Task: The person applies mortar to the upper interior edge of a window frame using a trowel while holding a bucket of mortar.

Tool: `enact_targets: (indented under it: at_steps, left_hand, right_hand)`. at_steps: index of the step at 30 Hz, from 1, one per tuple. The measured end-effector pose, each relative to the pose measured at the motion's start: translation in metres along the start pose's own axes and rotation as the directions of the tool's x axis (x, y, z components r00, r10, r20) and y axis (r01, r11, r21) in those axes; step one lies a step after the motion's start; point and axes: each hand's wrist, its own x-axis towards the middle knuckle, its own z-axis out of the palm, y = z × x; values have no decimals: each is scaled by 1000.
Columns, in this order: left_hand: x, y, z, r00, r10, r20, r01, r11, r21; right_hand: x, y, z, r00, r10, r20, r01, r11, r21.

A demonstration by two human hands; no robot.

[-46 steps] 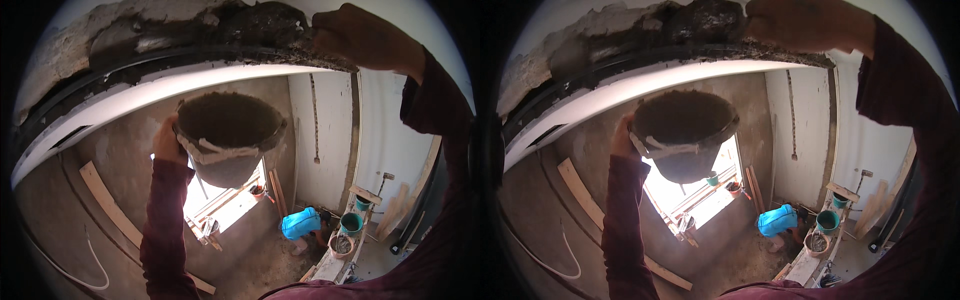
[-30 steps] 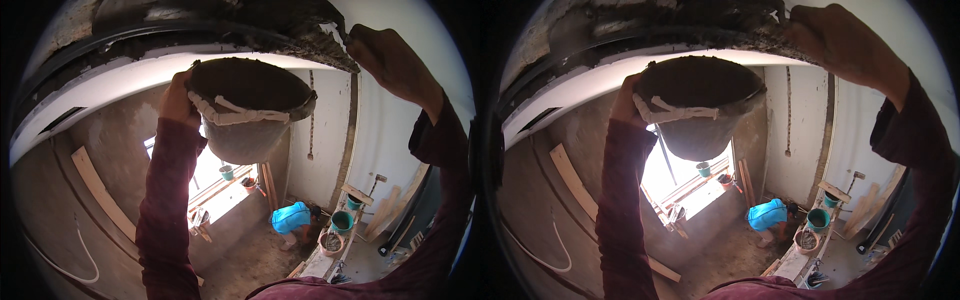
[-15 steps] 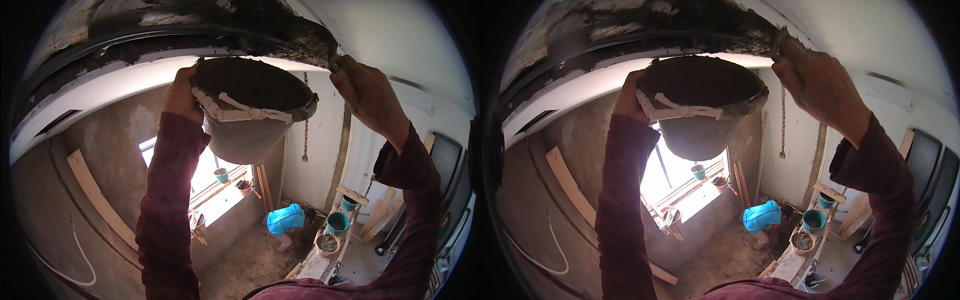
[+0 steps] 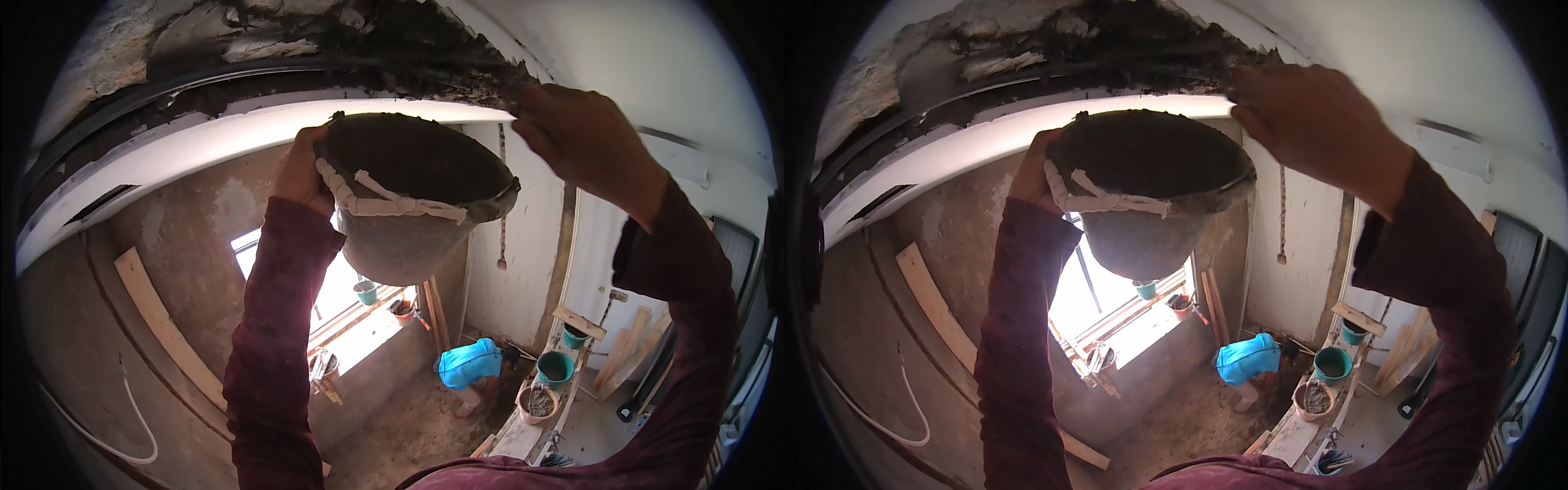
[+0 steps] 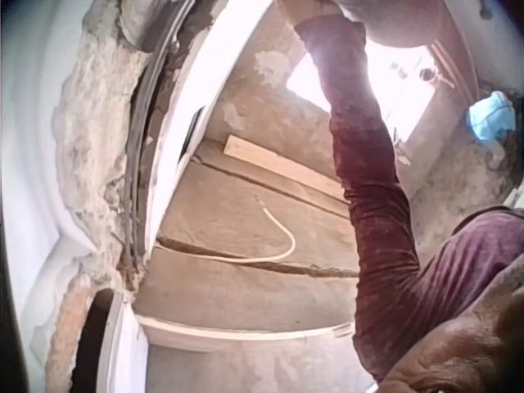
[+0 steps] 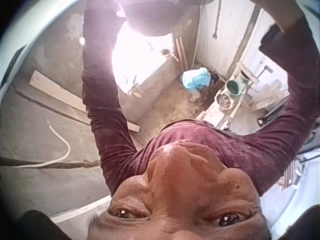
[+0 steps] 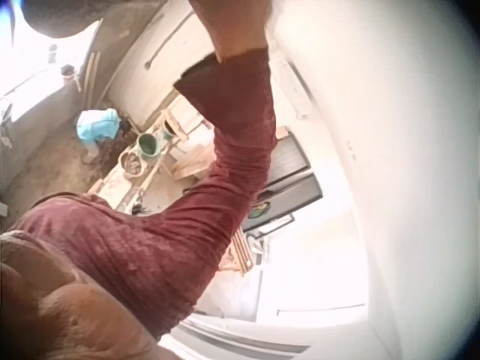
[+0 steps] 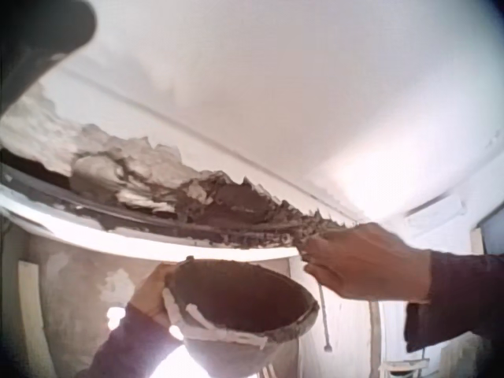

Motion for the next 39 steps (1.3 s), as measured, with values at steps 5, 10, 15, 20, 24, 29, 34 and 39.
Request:
enact_targets:
  at_steps: [5, 10, 15, 20, 24, 29, 34, 39]
  left_hand:
    - [-4, -8, 11, 999, 40, -12, -39, 999, 29]
    - [-7, -4, 7, 999, 45, 28, -46, 998, 38]
    - [-14, 11, 10, 998, -40, 50, 39, 999, 17]
    - [-15, 15, 10, 997, -49, 56, 49, 999, -9]
    - [-8, 6, -4, 1000, 12, -10, -12, 1000, 17]
    - [-12, -19, -2, 994, -16, -111, 16, 1000, 4]
    - [-24, -32, 4, 979, -31, -201, 37, 999, 27]
    - [-51, -64, -11, 969, -49, -243, 53, 998, 13]
  right_hand:
    - [15, -17, 22, 998, -38, -53, 34, 996, -80]
    - [10, -24, 25, 986, 166, -22, -164, 982, 91]
    - [-10, -1, 16, 976, 216, -40, -205, 961, 183]
    - [-26, 16, -10, 989, 142, -33, -128, 956, 264]
    - [-47, 24, -30, 993, 121, -12, -116, 968, 225]
    - [-41, 34, -25, 1000, 14, -1, -14, 982, 189]
    - [-7, 67, -11, 997, -19, -72, 30, 988, 151]
    - [-13, 79, -15, 997, 55, 51, -67, 955, 290]
